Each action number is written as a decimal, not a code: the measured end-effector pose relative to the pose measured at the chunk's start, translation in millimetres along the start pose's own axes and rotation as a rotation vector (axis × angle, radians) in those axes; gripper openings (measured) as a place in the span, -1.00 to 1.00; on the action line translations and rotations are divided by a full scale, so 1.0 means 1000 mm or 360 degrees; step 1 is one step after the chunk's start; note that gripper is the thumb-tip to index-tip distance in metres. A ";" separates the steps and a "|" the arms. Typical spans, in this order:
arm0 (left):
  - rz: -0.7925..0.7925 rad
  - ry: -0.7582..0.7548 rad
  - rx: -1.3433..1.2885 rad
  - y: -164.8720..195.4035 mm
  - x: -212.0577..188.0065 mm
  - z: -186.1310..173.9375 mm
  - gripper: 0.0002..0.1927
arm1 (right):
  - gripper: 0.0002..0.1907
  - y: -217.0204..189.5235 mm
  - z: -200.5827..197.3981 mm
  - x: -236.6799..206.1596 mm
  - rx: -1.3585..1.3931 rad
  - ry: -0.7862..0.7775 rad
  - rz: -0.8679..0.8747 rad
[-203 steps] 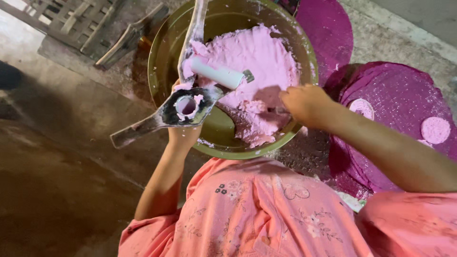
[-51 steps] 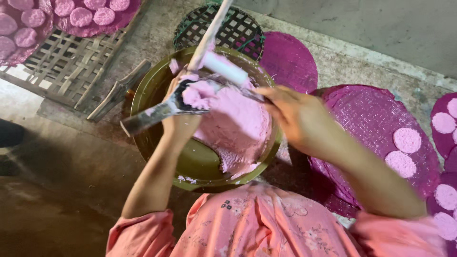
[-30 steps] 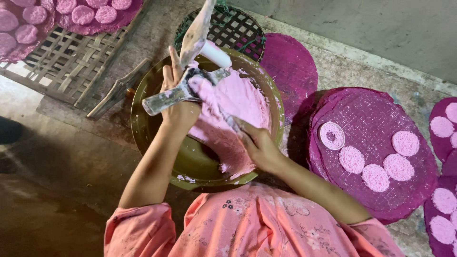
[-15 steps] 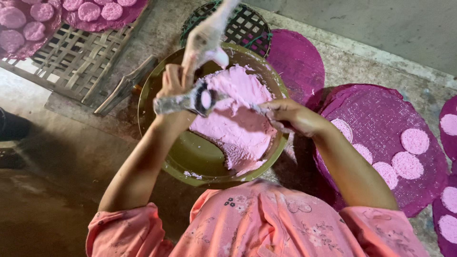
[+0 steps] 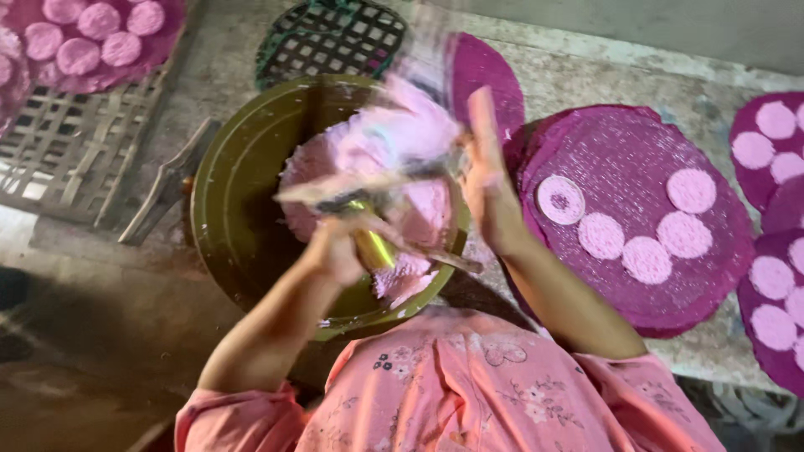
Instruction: The person sits on the floor with a large basin of pink batter on their lap, scoops batter into a handheld extruder, and squeezes round batter discs onto round magenta drying mats. They occasionally dip the extruder into a small container of white powder before resuming extruding discs.
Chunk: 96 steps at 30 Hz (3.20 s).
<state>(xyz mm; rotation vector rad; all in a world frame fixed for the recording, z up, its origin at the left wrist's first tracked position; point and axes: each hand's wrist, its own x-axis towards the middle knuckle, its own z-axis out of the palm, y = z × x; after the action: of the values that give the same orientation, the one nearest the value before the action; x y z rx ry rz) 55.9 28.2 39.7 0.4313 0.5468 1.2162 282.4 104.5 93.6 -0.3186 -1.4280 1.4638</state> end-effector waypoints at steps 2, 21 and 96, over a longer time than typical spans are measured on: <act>-0.0522 -0.0423 -0.0381 -0.030 -0.004 0.032 -0.60 | 0.01 -0.014 0.000 -0.004 0.0587 0.0085 -0.0003; 0.0760 -0.1072 0.2006 -0.074 0.028 0.185 -0.70 | -0.34 -0.159 -0.079 -0.119 -0.1369 -0.0401 -0.0594; 0.0429 0.0798 0.2083 -0.238 0.095 0.126 -0.36 | 0.26 -0.158 -0.260 -0.270 -0.0022 0.0889 0.0438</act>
<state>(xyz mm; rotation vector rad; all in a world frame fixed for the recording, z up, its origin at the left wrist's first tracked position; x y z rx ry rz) 335.3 45.7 -14.7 1.3365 1.7697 1.0771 674.6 11.3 41.2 -0.8861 -0.9652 1.4288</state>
